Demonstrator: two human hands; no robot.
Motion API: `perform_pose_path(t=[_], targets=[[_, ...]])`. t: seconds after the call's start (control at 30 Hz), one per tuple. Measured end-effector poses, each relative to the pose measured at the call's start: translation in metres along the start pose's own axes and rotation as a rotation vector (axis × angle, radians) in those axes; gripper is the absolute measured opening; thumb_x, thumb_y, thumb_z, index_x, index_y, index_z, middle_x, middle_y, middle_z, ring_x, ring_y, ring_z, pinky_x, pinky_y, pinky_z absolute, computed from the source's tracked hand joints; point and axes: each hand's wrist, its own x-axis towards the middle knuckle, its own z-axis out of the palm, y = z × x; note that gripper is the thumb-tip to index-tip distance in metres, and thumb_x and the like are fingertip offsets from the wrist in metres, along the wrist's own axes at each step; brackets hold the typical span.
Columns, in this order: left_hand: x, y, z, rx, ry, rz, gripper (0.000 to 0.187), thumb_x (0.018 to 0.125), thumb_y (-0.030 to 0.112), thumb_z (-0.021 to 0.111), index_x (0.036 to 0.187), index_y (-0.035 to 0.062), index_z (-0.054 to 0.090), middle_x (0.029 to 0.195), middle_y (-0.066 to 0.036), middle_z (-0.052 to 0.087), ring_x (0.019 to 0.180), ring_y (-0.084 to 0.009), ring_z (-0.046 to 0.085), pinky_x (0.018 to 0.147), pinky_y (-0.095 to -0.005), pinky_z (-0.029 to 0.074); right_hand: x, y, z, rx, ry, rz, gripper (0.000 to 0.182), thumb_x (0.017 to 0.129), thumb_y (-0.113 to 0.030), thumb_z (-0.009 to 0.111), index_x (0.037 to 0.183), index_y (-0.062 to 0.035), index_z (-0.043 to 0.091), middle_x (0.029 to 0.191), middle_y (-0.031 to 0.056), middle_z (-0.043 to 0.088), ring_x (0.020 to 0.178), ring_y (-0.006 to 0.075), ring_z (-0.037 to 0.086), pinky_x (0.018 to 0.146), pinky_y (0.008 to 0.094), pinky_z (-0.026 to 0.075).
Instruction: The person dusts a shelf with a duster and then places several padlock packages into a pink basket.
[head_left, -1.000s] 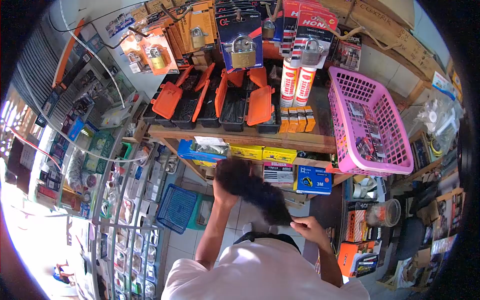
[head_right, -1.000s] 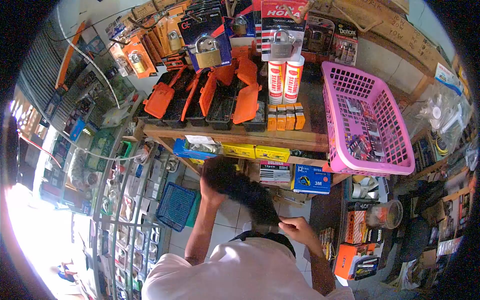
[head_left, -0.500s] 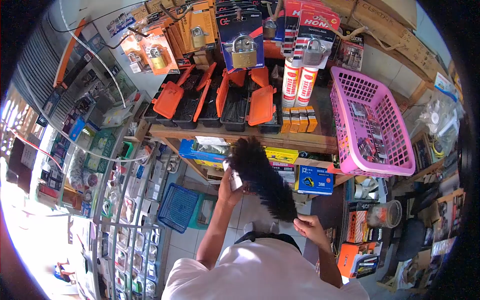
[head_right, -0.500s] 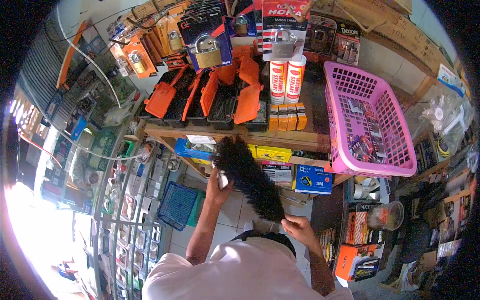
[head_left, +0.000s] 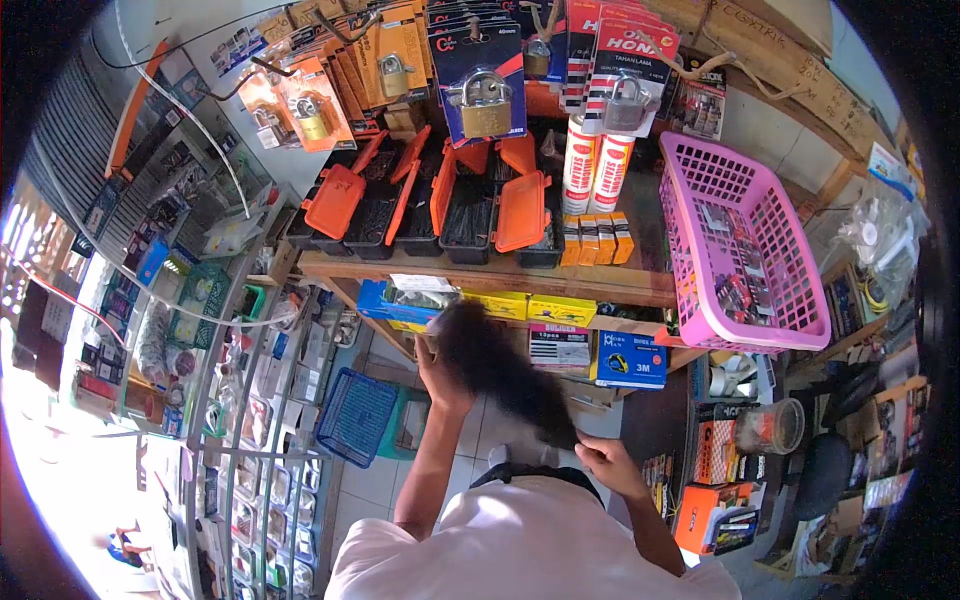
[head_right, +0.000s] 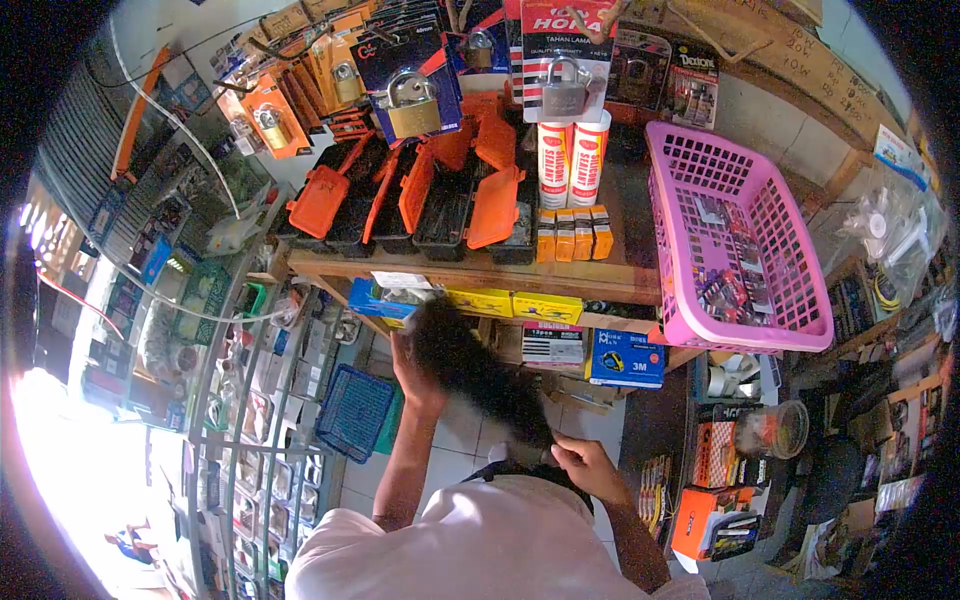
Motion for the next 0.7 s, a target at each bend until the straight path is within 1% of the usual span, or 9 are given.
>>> perform_pose_path(t=[0.03,0.1,0.17,0.23,0.4,0.43,0.53,0.6,0.7], targets=[[-0.001,0.001,0.016,0.129,0.300,0.038,0.079,0.095,0.065,0.020,0.149,0.0081,0.028,0.150,-0.015,0.035,0.140,-0.0362,0.031,0.117,-0.0514,0.018,0.000,0.004,0.000,-0.001,-0.003,0.002,0.028,0.094,-0.015,0.061,0.115,0.0045,0.063,0.070,-0.0037,0.052,0.064,0.0042,0.043,0.057,0.0236,0.039],[0.000,-0.003,0.017,0.088,0.372,0.091,0.073,0.095,0.061,0.031,0.146,0.0088,0.035,0.145,-0.018,0.041,0.135,-0.0407,0.037,0.109,-0.0603,0.030,0.001,0.015,-0.002,-0.070,-0.133,-0.051,0.029,0.094,-0.015,0.061,0.116,0.0047,0.062,0.069,-0.0041,0.051,0.065,0.0036,0.043,0.057,0.0231,0.039],[-0.002,-0.008,0.026,0.270,0.459,0.065,0.080,0.095,0.065,0.017,0.150,0.0092,0.028,0.147,-0.015,0.040,0.140,-0.0329,0.032,0.117,-0.0498,0.019,0.002,0.017,0.004,-0.042,-0.050,-0.046,0.029,0.095,-0.017,0.061,0.115,0.0045,0.063,0.069,-0.0016,0.053,0.066,0.0051,0.046,0.058,0.0255,0.042],[0.000,-0.001,0.038,0.114,0.396,0.046,0.070,0.096,0.060,0.025,0.142,0.0100,0.043,0.139,-0.014,0.049,0.130,-0.0326,0.044,0.113,-0.0525,0.028,0.001,0.015,0.006,-0.019,0.027,-0.039,0.030,0.095,-0.020,0.060,0.113,0.0043,0.063,0.069,0.0010,0.055,0.066,0.0067,0.049,0.060,0.0279,0.044],[-0.003,-0.002,0.001,0.057,0.167,0.089,0.070,0.097,0.059,0.029,0.143,0.0072,0.042,0.138,-0.012,0.052,0.127,-0.0341,0.047,0.112,-0.0513,0.030,0.002,0.001,0.007,0.003,0.008,-0.050,0.024,0.095,-0.020,0.060,0.103,0.0033,0.065,0.068,-0.0003,0.055,0.065,0.0064,0.048,0.059,0.0266,0.043],[0.000,-0.005,0.038,0.255,0.426,0.118,0.068,0.097,0.056,0.032,0.141,0.0058,0.043,0.139,-0.012,0.051,0.129,-0.0324,0.046,0.113,-0.0495,0.029,0.003,0.004,0.005,0.002,0.009,-0.049,0.024,0.095,-0.020,0.060,0.103,0.0033,0.065,0.068,-0.0003,0.055,0.065,0.0064,0.048,0.059,0.0266,0.043],[-0.007,-0.007,-0.001,0.092,0.441,0.048,0.068,0.097,0.056,0.032,0.143,0.0058,0.041,0.141,-0.011,0.050,0.132,-0.0302,0.043,0.114,-0.0480,0.027,0.008,0.012,0.002,0.023,-0.154,0.003,0.024,0.096,-0.019,0.059,0.093,0.0044,0.062,0.066,-0.0018,0.052,0.064,0.0060,0.046,0.057,0.0254,0.041],[-0.010,-0.013,-0.030,0.363,0.341,0.212,0.075,0.096,0.062,0.029,0.145,0.0059,0.037,0.144,-0.013,0.045,0.136,-0.0292,0.039,0.116,-0.0459,0.023,0.009,0.012,0.004,-0.012,-0.050,-0.037,0.025,0.097,-0.019,0.059,0.087,0.0043,0.059,0.065,-0.0029,0.049,0.062,0.0056,0.044,0.056,0.0248,0.039],[-0.006,-0.008,0.027,0.170,0.402,0.045,0.072,0.097,0.060,0.028,0.145,0.0063,0.037,0.141,-0.014,0.048,0.133,-0.0298,0.042,0.114,-0.0457,0.027,0.012,0.001,0.005,0.059,-0.099,-0.046,0.025,0.097,-0.019,0.058,0.089,0.0046,0.059,0.065,-0.0028,0.049,0.062,0.0057,0.044,0.055,0.0246,0.039]])
